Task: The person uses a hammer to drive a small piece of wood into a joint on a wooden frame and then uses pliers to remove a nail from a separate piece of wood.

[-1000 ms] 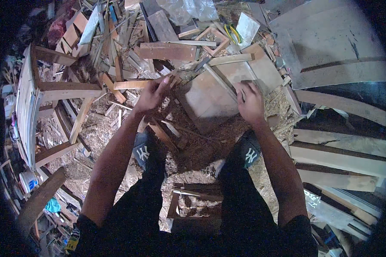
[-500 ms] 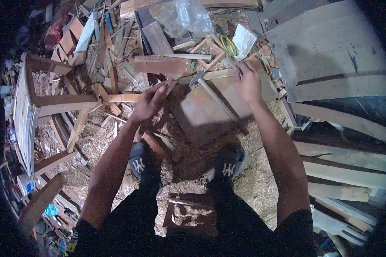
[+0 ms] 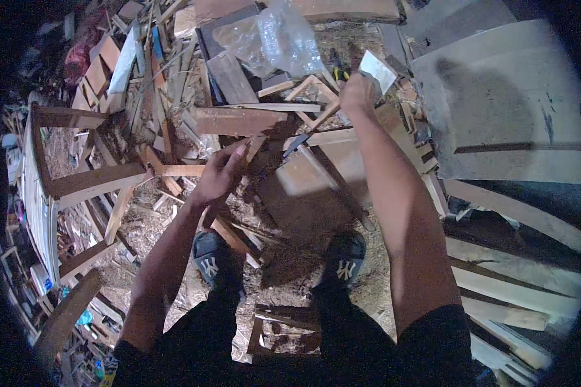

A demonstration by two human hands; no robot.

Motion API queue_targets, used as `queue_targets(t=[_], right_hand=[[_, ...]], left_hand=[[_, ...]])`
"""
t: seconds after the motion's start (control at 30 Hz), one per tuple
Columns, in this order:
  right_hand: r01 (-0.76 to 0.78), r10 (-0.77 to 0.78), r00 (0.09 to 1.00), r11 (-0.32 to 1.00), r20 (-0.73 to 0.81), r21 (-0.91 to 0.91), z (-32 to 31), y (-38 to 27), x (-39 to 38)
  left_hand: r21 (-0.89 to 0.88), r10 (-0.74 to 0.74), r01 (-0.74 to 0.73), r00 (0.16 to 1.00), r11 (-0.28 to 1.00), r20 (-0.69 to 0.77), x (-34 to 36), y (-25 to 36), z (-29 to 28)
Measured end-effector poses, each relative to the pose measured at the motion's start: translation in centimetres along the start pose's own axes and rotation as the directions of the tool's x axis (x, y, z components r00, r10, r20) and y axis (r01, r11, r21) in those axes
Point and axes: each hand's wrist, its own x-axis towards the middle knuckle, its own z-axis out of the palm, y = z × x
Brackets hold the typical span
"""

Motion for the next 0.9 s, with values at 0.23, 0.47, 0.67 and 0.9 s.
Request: queue_targets(t=[0.23,0.47,0.67,0.9], right_hand=[[-0.045,0.052,0.992,0.997,-0.118,0.064,0.2,2.6,1.9],[0.044,0.085,0.987,0.665,-0.134,0.745,-5.7,8.5,-5.9],[-0.280,-0.423,0.899,-0.353,0.114,0.893,-11.9,11.5,-14.4],[-0.440,-0.619,0.772,-0.358,0.144,0.823,-12.9,4.5,-31.3]], left_hand=[[-0.057,-0.093,0.096,0.994,0.994,0.054,-0.7,1.2,0.0],[-0.079,-0.021,0.029,0.996,0.996,0.091,-4.2,3.0,0.4],[-0.069,-0.031,0.045,0.982,0.997,0.189,-7.7,3.8,1.9],[-0.079,-0.035,0.059,0.962,0.995,0.272,-11.1,5.3,4.3]])
